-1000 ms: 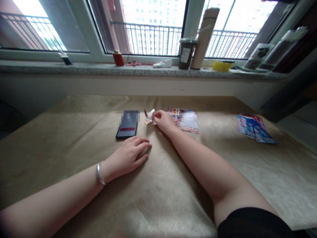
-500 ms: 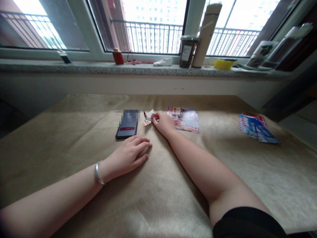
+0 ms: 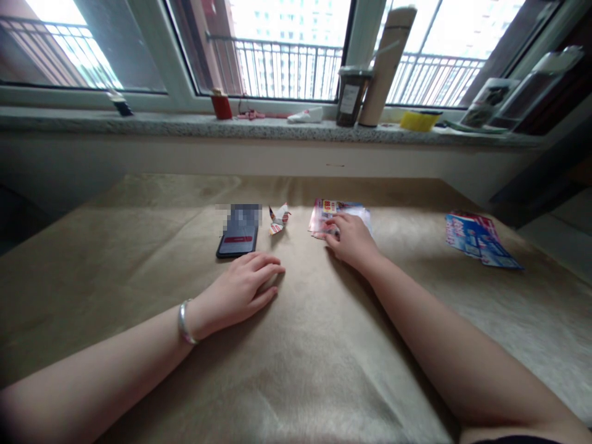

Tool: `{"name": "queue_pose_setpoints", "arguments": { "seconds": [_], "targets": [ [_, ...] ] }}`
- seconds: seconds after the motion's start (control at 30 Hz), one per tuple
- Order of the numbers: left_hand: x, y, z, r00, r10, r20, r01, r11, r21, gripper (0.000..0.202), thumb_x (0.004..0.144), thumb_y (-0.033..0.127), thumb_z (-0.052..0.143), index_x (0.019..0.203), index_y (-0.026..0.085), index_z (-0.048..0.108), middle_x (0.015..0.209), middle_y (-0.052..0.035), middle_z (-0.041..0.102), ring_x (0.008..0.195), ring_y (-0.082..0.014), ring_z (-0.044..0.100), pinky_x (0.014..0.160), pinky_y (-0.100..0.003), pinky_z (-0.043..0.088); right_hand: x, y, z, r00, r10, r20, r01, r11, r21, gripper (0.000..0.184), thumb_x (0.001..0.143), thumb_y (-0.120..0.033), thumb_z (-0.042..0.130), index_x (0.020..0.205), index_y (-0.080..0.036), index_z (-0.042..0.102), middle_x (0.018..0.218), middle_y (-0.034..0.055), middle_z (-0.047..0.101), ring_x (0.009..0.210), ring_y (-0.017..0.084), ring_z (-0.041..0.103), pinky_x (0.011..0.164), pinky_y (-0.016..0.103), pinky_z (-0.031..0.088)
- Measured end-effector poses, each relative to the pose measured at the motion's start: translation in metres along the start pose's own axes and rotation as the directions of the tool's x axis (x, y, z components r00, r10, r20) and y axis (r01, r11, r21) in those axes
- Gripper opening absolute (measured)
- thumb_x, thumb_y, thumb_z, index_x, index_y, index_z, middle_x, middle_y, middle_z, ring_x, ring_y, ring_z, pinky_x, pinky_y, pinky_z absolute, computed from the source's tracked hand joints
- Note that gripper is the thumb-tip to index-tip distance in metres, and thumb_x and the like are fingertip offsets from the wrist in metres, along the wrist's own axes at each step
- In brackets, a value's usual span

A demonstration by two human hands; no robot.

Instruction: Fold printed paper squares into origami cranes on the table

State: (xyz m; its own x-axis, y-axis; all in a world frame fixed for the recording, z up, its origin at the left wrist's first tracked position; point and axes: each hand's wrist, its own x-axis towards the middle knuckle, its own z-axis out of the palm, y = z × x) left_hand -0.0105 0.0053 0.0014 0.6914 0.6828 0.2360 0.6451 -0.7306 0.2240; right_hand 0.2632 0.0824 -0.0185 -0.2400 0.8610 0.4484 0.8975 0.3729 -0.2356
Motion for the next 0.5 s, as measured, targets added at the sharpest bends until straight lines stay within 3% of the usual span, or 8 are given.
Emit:
{"name": "queue_pose_setpoints", "arguments": {
  "seconds": [0.23, 0.5],
  "targets": [
    [-0.0001, -0.0001, 0.0003, 1.000, 0.002, 0.002, -0.002, 1.000, -0.007, 0.027, 0.087, 0.031, 0.052, 0.112, 0.021, 0.055, 0.117, -0.0068, 0.054, 0.112, -0.0237, 0.047, 0.099, -0.043, 0.039, -0.0066, 0.0000, -0.0018, 0.991, 0.024, 0.134, -0.008, 0.993, -0.117, 0.037, 0.085, -0.034, 0.052, 0.117, -0.016, 0.060, 0.123, 0.0105, 0.060, 0.110, 0.026, 0.054, 0.094, 0.039, 0.041],
    [0.0004, -0.0023, 0.0001, 1.000, 0.011, 0.014, -0.010, 1.000, -0.009, 0.029, 0.088, 0.032, 0.051, 0.114, 0.022, 0.054, 0.118, -0.0066, 0.054, 0.113, -0.0240, 0.046, 0.100, -0.043, 0.038, -0.0093, -0.0064, -0.0099, 0.984, 0.004, 0.176, 0.046, 0.959, -0.281, 0.027, 0.089, -0.033, 0.048, 0.109, -0.023, 0.063, 0.109, 0.0068, 0.066, 0.099, 0.023, 0.057, 0.078, 0.033, 0.044]
  ]
}}
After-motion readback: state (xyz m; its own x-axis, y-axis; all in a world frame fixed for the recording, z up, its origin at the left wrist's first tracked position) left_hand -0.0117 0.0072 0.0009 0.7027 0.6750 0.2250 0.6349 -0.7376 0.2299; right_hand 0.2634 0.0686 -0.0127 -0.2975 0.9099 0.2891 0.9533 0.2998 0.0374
